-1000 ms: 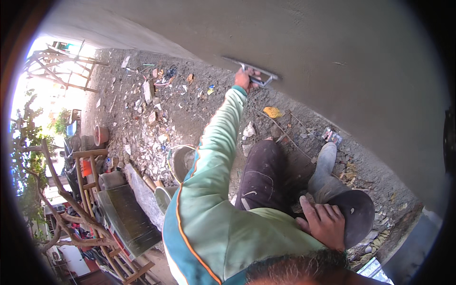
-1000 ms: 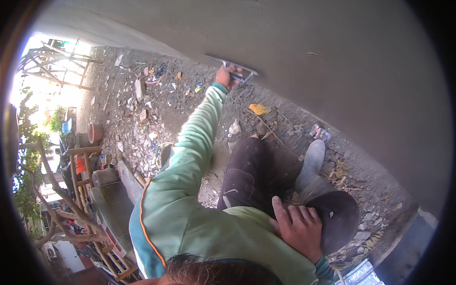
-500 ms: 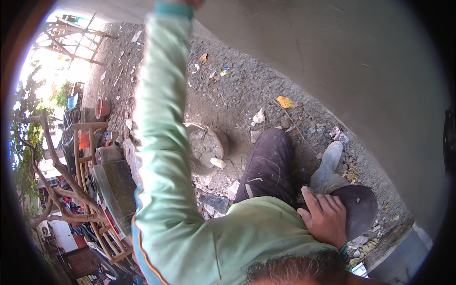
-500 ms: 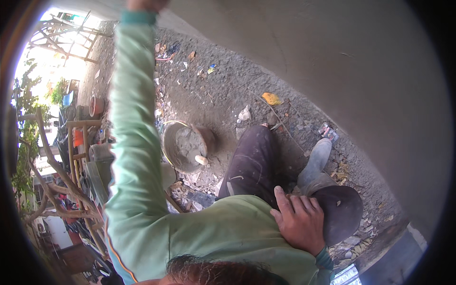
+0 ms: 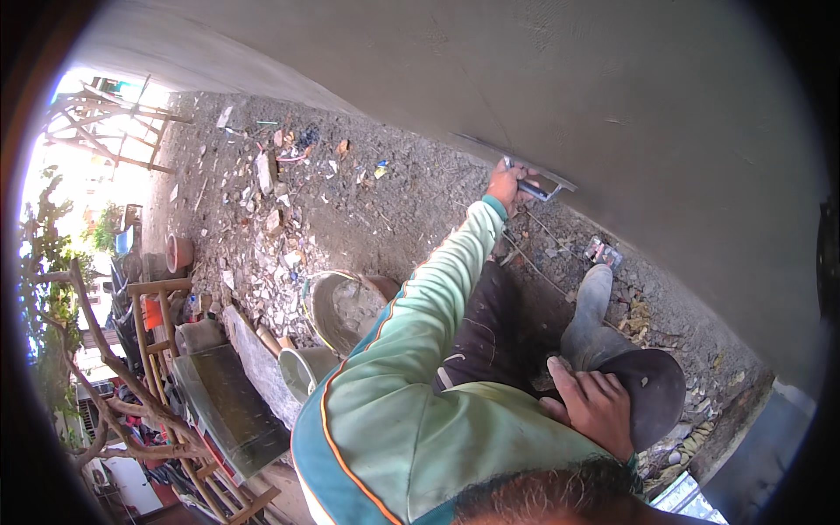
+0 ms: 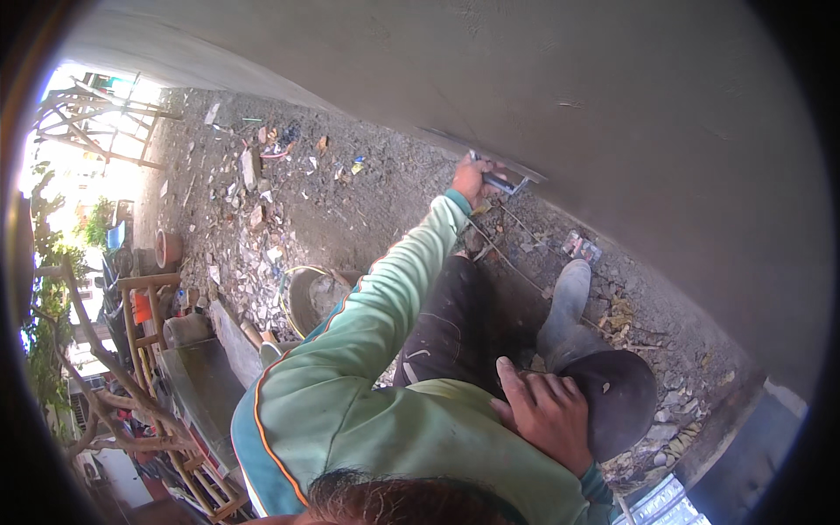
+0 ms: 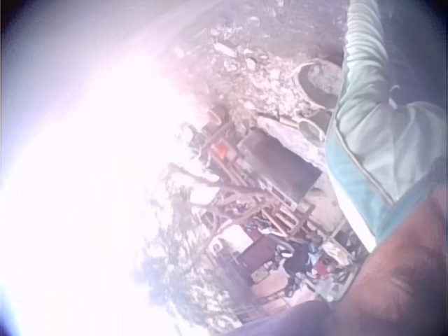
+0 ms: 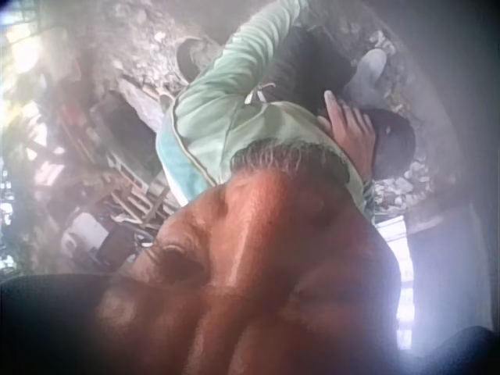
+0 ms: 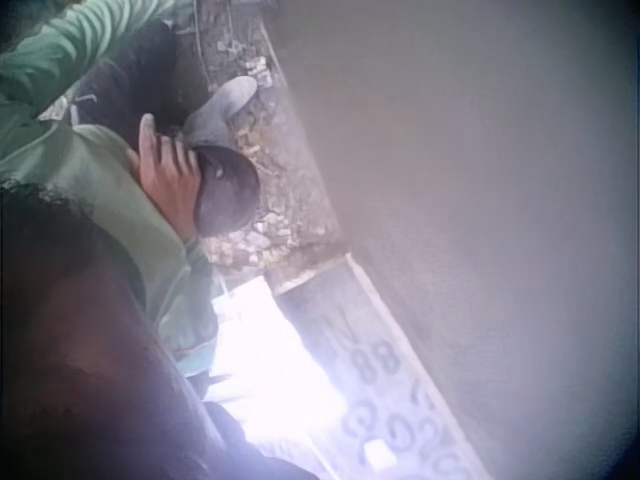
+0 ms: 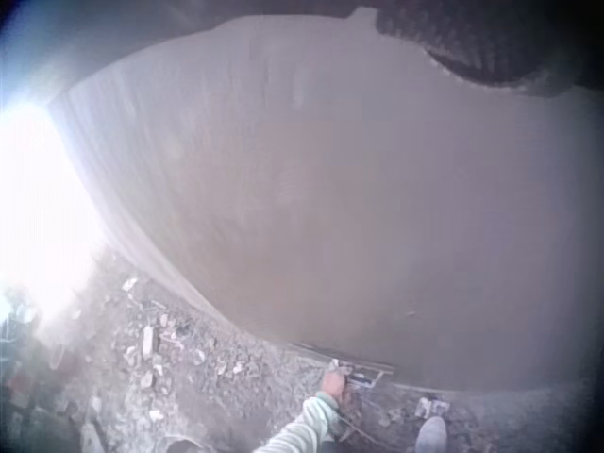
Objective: The person is smoothing a wet plaster surface on a wall using a trowel. They repeatedly apply and spread the material to create a flat finish.
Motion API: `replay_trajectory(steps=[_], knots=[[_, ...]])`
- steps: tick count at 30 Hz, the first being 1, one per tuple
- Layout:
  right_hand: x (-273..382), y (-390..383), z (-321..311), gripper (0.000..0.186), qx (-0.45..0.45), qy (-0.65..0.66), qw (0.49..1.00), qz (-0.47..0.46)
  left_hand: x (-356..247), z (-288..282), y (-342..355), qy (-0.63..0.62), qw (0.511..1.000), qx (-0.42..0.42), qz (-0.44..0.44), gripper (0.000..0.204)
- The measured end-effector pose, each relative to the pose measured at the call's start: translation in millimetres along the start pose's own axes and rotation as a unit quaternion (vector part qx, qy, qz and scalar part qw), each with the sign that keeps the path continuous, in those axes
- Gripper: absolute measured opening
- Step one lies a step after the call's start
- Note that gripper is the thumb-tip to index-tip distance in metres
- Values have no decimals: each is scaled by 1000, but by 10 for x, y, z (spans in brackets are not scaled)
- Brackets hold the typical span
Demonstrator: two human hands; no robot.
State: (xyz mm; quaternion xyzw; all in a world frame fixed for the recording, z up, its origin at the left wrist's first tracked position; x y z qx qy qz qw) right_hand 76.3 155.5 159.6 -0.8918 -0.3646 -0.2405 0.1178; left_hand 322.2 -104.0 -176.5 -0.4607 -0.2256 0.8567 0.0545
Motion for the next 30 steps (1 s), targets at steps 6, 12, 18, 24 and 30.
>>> replay_trajectory(steps=[6,12,18,24,30], knots=[[44,-21,-50,56,7,5,1000,-9,-1976,683,-694,69,991,74,92,18],[207,-3,-28,57,23,21,999,-33,-4529,1818,-1866,212,929,222,208,15],[286,57,-34,58,26,29,998,-47,-4259,1544,-2214,456,692,48,557,21],[246,5,17,60,35,17,998,-46,-2636,1331,-1955,686,577,-103,431,31],[178,-60,11,61,20,10,999,-24,-2674,2234,-1861,687,557,-145,445,33]])
Point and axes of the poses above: each hand's wrist, its own y-axis towards the middle knuckle, its own z-axis out of the palm, x = y × z, the point moved 8 cm from there along y, towards the middle knuckle, and after that the axes turned 1 degree about -y, right-handed, at the moved point
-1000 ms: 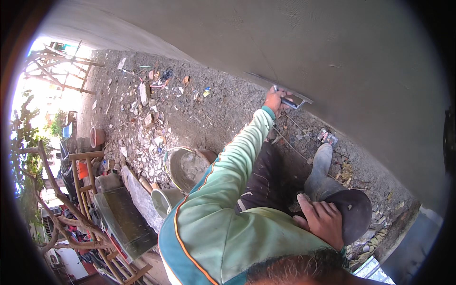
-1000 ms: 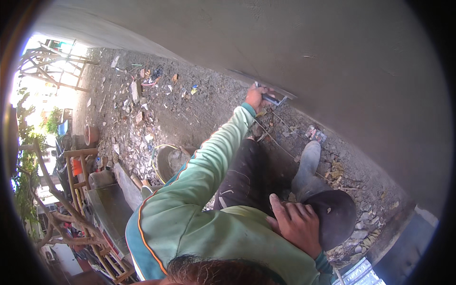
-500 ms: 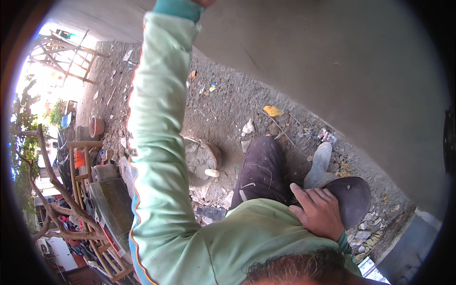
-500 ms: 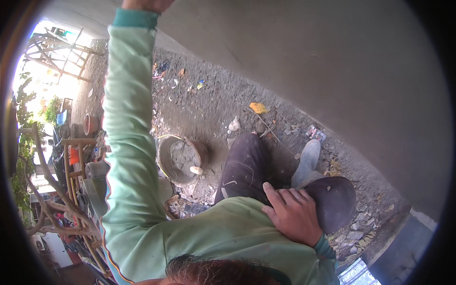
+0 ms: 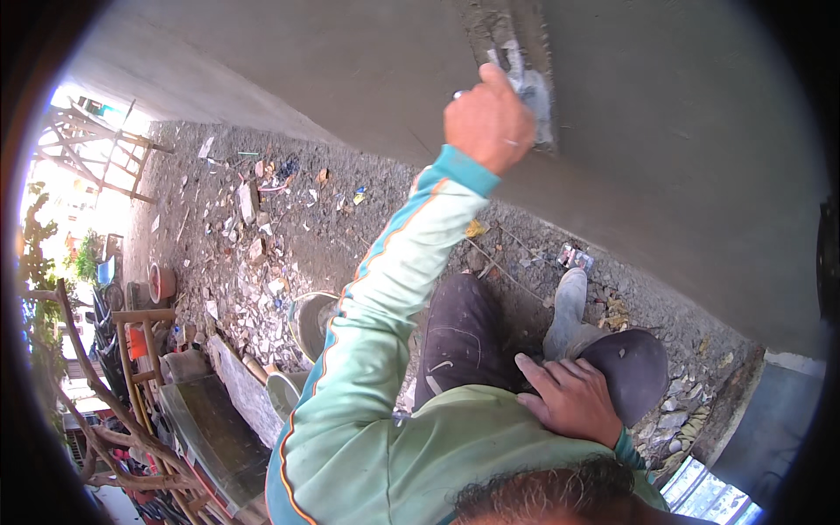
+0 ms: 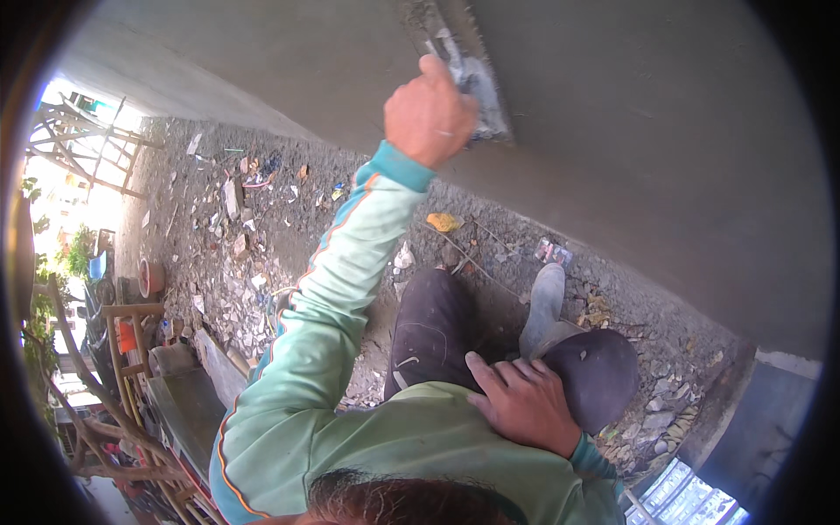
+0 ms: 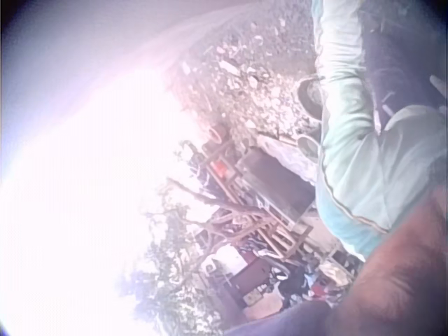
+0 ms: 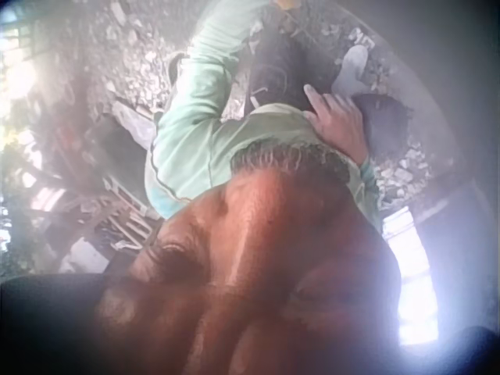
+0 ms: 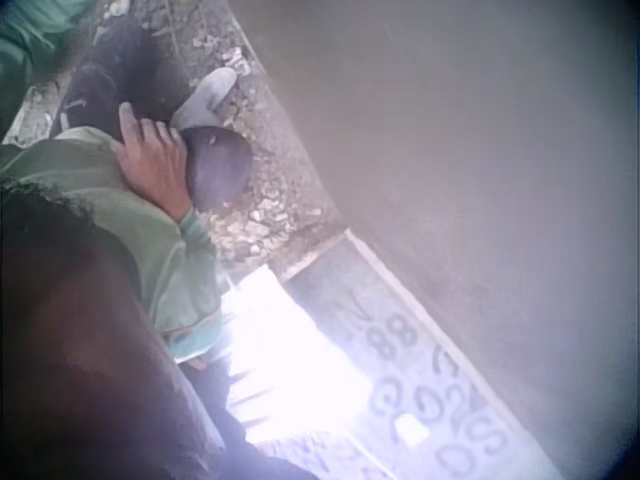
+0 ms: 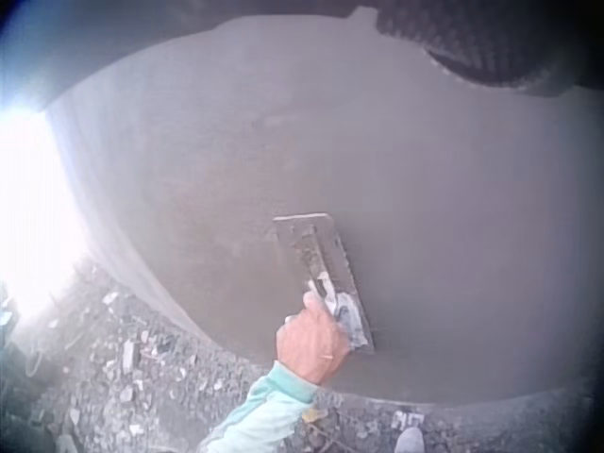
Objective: The person is smoothing a wet plaster surface on a wall using a trowel. They repeatedly apply and spread the material to create a flat finish.
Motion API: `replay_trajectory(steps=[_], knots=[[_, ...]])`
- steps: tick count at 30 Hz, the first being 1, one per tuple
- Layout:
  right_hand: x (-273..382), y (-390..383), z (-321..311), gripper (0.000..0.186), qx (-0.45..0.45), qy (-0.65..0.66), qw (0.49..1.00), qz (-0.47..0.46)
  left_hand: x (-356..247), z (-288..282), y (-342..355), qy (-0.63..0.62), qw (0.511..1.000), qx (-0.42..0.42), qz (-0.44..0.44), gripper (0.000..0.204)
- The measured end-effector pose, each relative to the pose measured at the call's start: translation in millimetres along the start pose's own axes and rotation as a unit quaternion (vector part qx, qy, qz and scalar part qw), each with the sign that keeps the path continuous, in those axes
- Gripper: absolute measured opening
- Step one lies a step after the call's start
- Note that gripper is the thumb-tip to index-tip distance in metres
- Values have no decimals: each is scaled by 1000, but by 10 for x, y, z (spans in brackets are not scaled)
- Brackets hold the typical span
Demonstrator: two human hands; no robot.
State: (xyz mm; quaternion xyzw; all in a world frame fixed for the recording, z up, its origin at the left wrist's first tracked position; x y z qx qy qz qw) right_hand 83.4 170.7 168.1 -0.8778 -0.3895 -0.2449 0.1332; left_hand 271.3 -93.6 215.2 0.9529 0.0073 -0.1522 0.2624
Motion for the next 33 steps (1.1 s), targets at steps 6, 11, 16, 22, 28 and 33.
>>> replay_trajectory(steps=[6,11,16,22,28,33], knots=[[46,50,-296,53,-129,-2,991,34,-1213,716,-525,-97,987,119,52,40],[38,-112,-589,44,-368,-71,924,82,-1297,927,-1377,-380,878,289,-33,49],[171,51,-635,70,-336,-242,902,120,-1027,282,-1743,-604,701,317,-208,51],[526,441,-1179,81,-377,-306,874,-21,-805,-470,-1679,-743,606,241,-150,53],[811,636,-2404,42,-532,-271,789,-144,-557,-1554,-2178,-666,708,230,59,69],[527,193,-4060,36,-672,-274,686,-45,18,-148,-3323,-365,890,266,67,63]])
Point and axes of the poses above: each hand's wrist, its own y-axis towards the middle knuckle, its own z-axis out of the palm, x = y × z, the point moved 8 cm from there along y, towards the middle knuckle, and after that the axes turned 1 degree about -y, right-handed, at the moved point
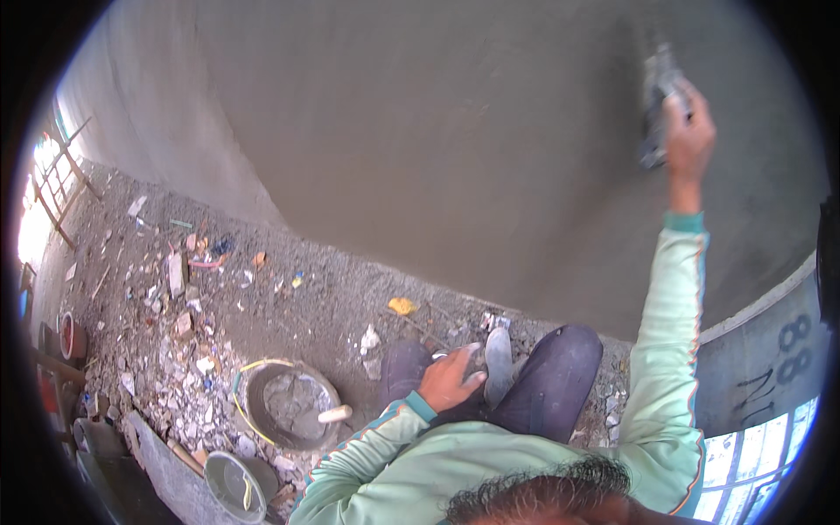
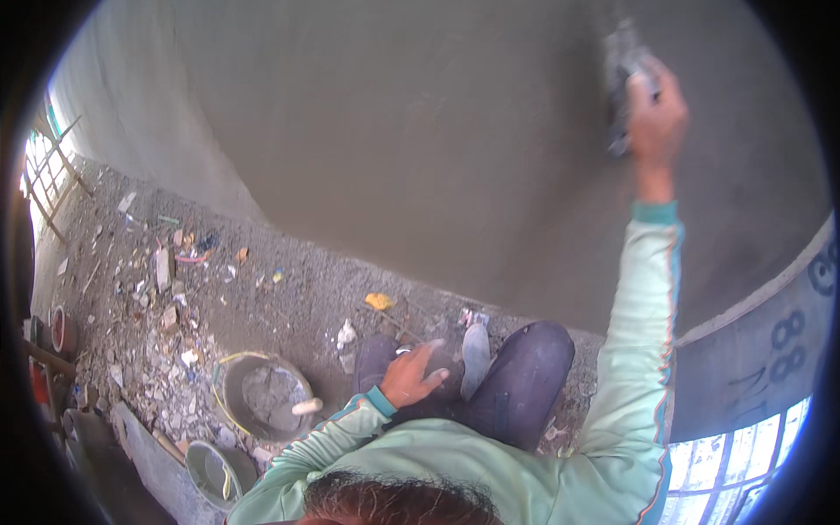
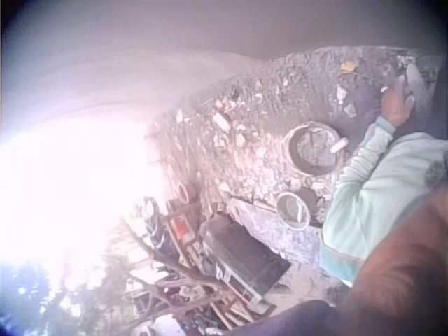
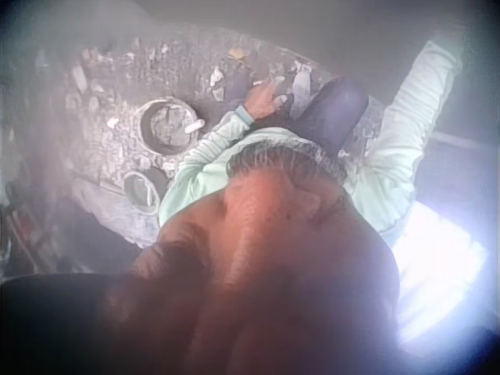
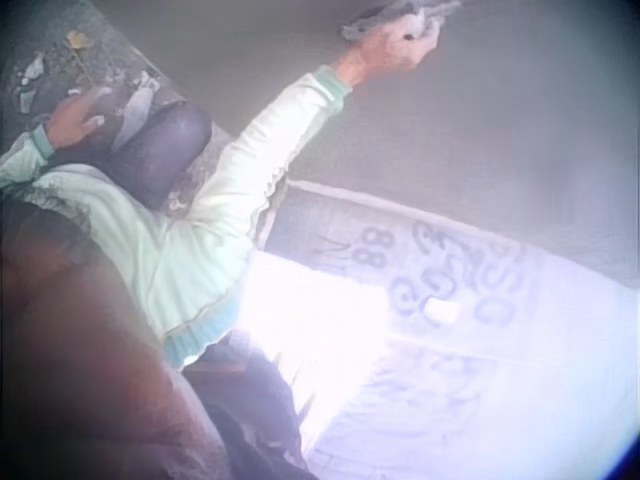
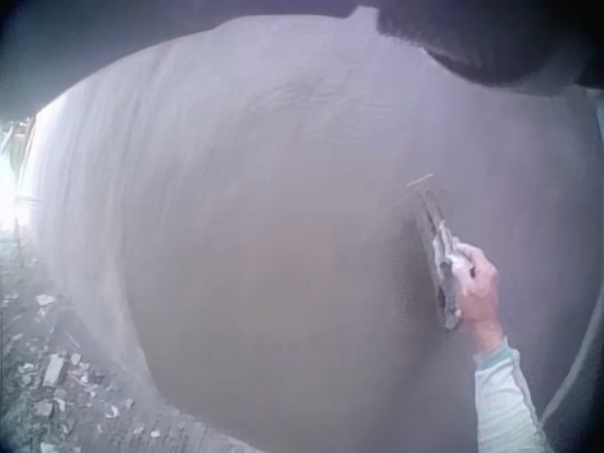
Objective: The person is smoothing a wet plaster surface on a wall using a trowel. They repeatedly apply and spread the material to create a flat finish.
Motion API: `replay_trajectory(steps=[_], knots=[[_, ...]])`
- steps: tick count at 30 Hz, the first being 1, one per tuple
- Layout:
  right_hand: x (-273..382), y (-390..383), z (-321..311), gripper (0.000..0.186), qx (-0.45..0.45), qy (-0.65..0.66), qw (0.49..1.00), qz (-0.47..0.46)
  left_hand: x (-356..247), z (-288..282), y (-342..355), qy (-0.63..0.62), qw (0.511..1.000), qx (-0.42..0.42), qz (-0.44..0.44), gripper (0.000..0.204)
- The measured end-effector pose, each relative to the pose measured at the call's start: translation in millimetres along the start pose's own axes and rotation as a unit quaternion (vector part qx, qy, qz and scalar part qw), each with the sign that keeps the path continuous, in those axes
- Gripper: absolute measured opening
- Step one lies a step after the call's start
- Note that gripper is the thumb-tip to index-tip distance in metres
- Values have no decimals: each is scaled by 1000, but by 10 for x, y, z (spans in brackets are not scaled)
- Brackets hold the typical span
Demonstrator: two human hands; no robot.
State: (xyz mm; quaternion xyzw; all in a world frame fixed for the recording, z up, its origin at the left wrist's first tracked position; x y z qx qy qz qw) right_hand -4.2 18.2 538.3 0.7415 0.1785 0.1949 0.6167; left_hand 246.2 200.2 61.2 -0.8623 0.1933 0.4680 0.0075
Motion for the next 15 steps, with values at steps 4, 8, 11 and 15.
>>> replay_trajectory(steps=[4,8,11,15], knots=[[-150,207,341,42,62,-29,997,35,877,613,-692,105,994,-10,-13,58],[1162,-943,1552,37,288,-30,957,-7,936,650,-751,141,990,-17,-17,56],[1224,-1590,2017,46,307,-141,936,-95,970,611,-772,134,990,-17,-44,55],[1383,-2620,2489,48,385,-132,898,-166,914,607,-736,112,991,-2,-71,55]])
Point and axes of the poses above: each hand's wrist, its own y-axis towards the middle knuckle, its own z-axis out of the palm, x = y × z, the point moved 8 cm from there along y, towards the middle knuckle, and after that the axes turned 1 degree about -y, right-handed, at the moved point
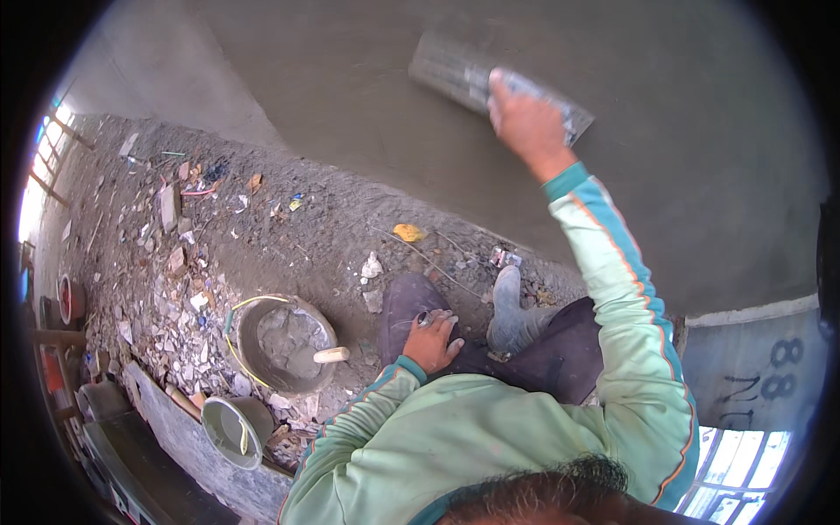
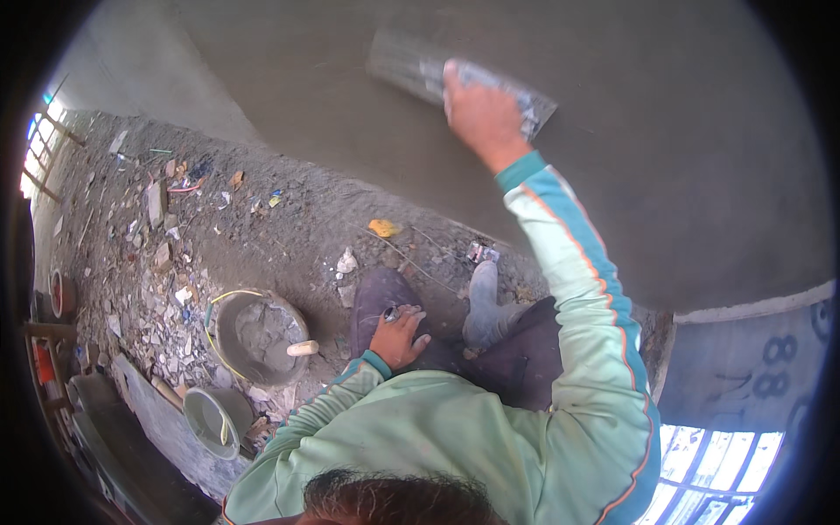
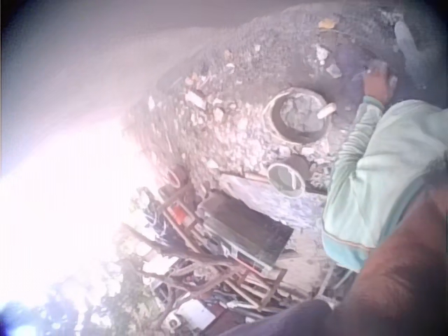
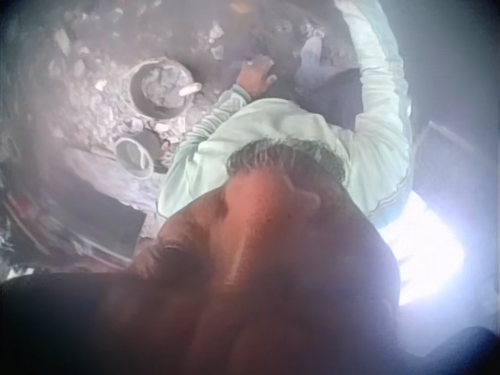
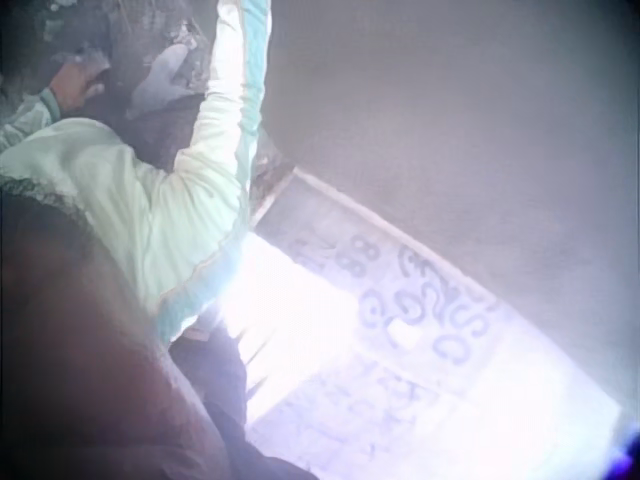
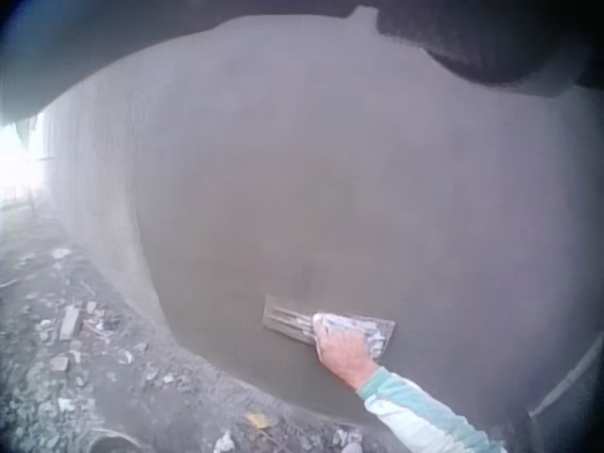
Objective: The person is smoothing a wet plaster surface on a wall using a trowel. They repeatedly apply and spread the material to create a flat finish.
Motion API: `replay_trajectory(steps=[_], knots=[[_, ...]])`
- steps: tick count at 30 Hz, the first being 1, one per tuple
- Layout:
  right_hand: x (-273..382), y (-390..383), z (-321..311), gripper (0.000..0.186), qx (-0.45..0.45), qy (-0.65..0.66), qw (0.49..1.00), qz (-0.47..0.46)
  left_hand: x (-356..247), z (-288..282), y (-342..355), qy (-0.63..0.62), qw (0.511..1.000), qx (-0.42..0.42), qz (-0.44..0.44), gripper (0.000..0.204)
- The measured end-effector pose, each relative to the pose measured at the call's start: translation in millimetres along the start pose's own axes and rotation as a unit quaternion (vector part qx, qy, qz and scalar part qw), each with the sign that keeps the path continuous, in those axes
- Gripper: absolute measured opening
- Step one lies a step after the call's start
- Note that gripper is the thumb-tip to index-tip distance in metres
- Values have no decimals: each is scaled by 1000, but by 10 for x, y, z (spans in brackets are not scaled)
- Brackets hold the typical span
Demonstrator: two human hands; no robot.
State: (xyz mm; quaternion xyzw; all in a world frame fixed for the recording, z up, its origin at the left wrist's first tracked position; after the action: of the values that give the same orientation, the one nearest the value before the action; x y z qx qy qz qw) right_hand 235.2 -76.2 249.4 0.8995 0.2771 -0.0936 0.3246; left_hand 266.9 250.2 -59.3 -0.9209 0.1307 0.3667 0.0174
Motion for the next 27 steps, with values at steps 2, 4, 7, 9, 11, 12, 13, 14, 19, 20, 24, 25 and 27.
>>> replay_trajectory(steps=[2,4,7,9,11,12,13,14,19,20,24,25,27], knots=[[239,-383,657,46,75,-22,996,-53,15,-72,83,2,1000,-13,9,54],[363,-902,1259,39,163,1,983,-82,13,-23,54,-3,999,-35,38,52],[144,-1541,1730,28,324,-33,933,-151,85,41,61,-15,999,-37,27,51],[21,-1252,984,28,306,-6,948,-91,158,41,53,-18,999,-51,11,51],[-467,-787,-105,31,142,30,989,-5,146,6,58,-17,999,-49,13,50],[-772,-515,-624,33,33,87,995,21,164,-20,29,-23,998,-51,5,50],[-1118,-320,-1103,37,-62,136,988,43,162,-43,35,-31,998,-50,2,50],[-1425,-160,-1468,40,-141,184,971,64,194,-68,0,-35,998,-52,-8,49],[-2280,-255,-1837,41,-193,185,954,140,101,-113,58,-52,997,-64,7,45],[-2060,-323,-1555,42,-164,134,971,114,110,-126,33,-57,997,-60,1,44],[-935,-1128,-29,49,14,-32,999,-19,144,-130,25,-77,996,-50,-2,43],[-818,-1390,401,49,126,-80,988,-42,126,-120,42,-84,995,-48,2,43],[-758,-1843,1015,47,312,-127,936,-97,112,-128,50,-89,995,-45,1,44]])
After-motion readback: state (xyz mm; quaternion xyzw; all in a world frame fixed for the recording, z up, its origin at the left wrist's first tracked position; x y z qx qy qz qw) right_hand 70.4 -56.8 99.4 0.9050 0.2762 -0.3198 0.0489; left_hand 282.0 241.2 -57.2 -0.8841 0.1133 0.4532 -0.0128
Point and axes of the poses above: each hand's wrist, its own y-axis towards the middle knuckle, its own z-axis out of the palm, x = y × z, the point moved 8 cm from there along y, towards the middle knuckle, and after that the axes turned 1 degree about -y, right-handed, at the moved point
